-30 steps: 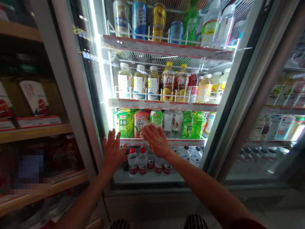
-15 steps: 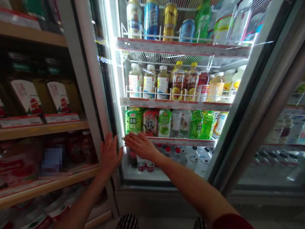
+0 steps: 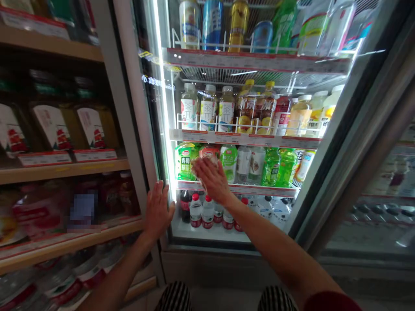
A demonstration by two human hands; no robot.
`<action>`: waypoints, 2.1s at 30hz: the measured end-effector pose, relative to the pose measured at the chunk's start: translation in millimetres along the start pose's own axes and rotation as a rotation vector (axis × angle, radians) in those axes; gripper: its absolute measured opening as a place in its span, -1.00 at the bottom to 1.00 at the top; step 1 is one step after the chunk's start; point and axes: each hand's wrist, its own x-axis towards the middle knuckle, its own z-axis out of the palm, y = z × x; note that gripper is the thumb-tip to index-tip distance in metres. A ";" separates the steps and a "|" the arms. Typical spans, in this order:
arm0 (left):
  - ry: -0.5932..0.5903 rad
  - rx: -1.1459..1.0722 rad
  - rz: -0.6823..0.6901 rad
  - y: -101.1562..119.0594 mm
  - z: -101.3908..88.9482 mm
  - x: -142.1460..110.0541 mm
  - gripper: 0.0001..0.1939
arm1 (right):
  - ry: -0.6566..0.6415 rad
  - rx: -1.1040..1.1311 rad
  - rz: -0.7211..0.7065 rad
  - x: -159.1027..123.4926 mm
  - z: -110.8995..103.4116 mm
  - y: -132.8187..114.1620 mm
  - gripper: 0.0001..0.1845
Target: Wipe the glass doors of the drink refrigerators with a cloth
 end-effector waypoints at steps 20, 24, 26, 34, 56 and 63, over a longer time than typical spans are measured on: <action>-0.003 -0.165 0.370 140.6 35.1 36.7 -0.33 | 0.021 -0.146 0.189 -132.5 -57.0 84.3 -0.43; 0.077 -0.175 0.387 158.0 38.2 63.4 -0.34 | 0.315 -0.244 0.529 -111.7 -71.8 120.0 -0.40; 0.117 -0.166 0.394 163.2 38.6 80.4 -0.34 | 0.323 -0.249 0.526 -111.9 -76.2 125.4 -0.39; 0.260 -0.090 0.350 134.8 40.3 125.9 -0.33 | 0.449 -0.315 0.634 -126.5 -98.3 174.5 -0.45; 0.262 -0.144 0.383 127.7 38.1 121.8 -0.29 | 0.190 -0.226 0.204 -71.7 -83.0 139.1 -0.46; 0.378 -0.194 0.292 120.4 11.2 159.3 -0.31 | 0.600 -0.308 0.815 -51.8 -102.1 183.0 -0.44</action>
